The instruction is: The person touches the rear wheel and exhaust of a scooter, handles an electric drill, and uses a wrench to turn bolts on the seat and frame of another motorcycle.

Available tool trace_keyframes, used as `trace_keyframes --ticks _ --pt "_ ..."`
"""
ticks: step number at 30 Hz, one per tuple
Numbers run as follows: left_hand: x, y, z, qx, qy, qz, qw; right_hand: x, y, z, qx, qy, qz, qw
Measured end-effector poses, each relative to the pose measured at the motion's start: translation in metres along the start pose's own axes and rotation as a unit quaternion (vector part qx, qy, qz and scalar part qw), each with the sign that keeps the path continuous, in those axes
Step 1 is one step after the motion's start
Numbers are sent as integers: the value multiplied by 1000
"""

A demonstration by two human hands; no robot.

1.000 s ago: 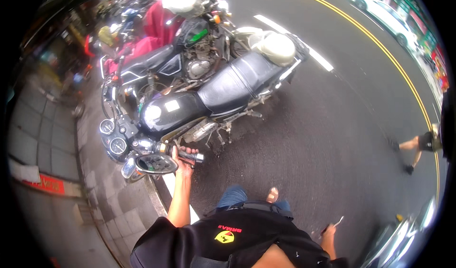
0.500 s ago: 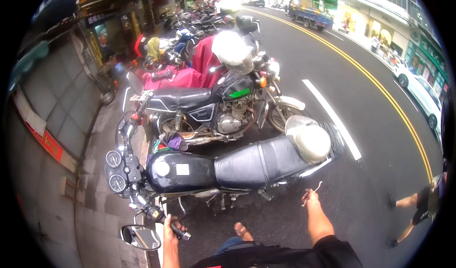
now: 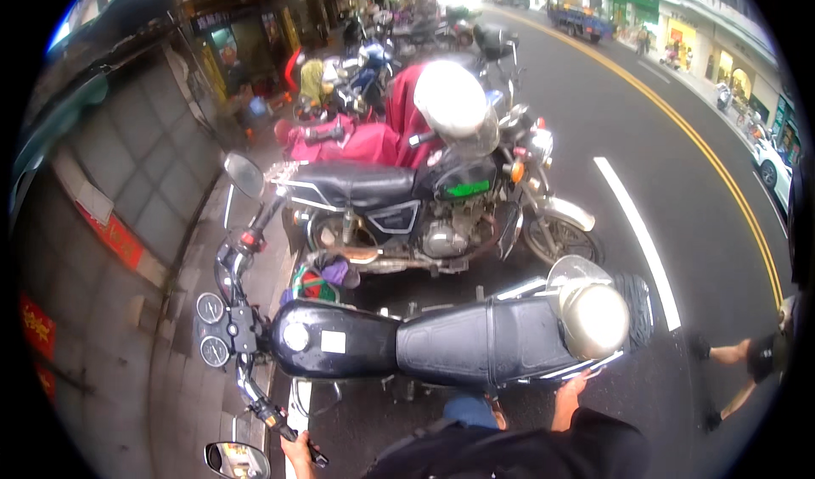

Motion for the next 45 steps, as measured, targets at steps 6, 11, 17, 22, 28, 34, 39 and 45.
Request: trace_keyframes --ticks 6,11,17,22,28,34,39,45 --pt "17 -29 -7 14 -40 99 994 25 15 -18 -18 -137 -212 967" --pt "17 -25 -2 -3 -29 113 993 46 39 -57 87 -263 -250 928" --pt "32 -18 -15 -23 -22 126 991 44 21 -26 148 -370 -204 894" --pt "20 -5 -5 -42 -3 83 996 39 28 -15 154 -341 -131 918" --pt "25 -22 -8 -38 9 106 994 33 25 8 100 -277 -180 939" --pt "21 -24 -9 -68 -8 138 988 21 1 47 -5 -160 -348 924" --pt "44 -21 -10 -76 24 62 995 -28 2 134 -298 98 -628 712" --pt "43 -17 -12 -105 -31 -7 994 32 5 45 113 123 -50 985"
Point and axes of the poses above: each hand's wrist, its own z-axis towards the middle knuckle, its own x-axis out of the palm, y = z × x, the point moved 2 cm from there along z, towards the middle knuckle, and after that the axes turned 7 degrees about -y, right-handed, at the moved point
